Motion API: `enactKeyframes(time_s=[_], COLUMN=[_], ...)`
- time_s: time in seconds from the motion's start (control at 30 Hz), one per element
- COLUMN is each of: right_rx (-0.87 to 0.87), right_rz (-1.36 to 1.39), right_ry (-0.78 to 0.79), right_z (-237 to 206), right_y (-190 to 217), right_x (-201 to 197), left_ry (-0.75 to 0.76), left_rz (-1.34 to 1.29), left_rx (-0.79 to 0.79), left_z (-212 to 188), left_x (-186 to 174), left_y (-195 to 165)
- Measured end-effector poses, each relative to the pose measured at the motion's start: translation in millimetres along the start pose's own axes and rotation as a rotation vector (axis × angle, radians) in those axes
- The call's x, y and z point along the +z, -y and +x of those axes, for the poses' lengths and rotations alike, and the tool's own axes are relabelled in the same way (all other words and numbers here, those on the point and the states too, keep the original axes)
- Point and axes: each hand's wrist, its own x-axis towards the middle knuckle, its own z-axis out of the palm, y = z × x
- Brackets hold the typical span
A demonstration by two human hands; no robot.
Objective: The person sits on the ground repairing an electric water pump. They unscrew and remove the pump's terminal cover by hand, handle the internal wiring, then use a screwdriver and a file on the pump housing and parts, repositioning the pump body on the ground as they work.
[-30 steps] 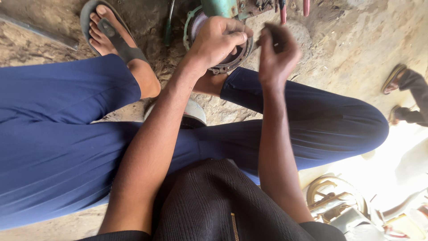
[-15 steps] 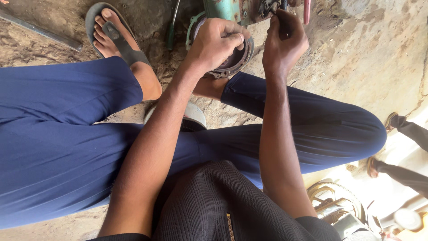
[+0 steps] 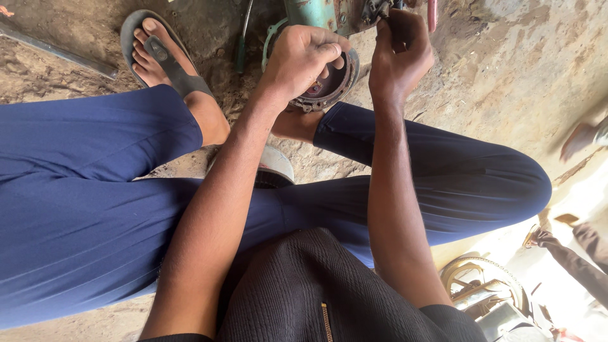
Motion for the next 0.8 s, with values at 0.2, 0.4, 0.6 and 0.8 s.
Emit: enactKeyframes(time_s=[0.2, 0.4, 0.6, 0.8], right_rx=[-0.009, -0.031, 0.014, 0.550], right_rz=[-0.056, -0.124, -0.124, 0.395], right_ry=[-0.002, -0.043, 0.014, 0.065], right_z=[1.8, 0.7, 4.5, 11.3], right_y=[1.8, -6.5, -29.7, -36.2], right_x=[1.6, 2.1, 4.8, 5.1], left_ry=[-0.006, -0.001, 0.009, 0.018], left_rz=[0.013, 0.009, -0.006, -0.031], left_rx=[-0.003, 0.010, -0.009, -0.031], left_z=[-0.4, -0.2, 0.7, 2.2], left_x=[0.3, 0.1, 0.1, 1.8], left_y=[-0.7, -0.2, 1.5, 4.2])
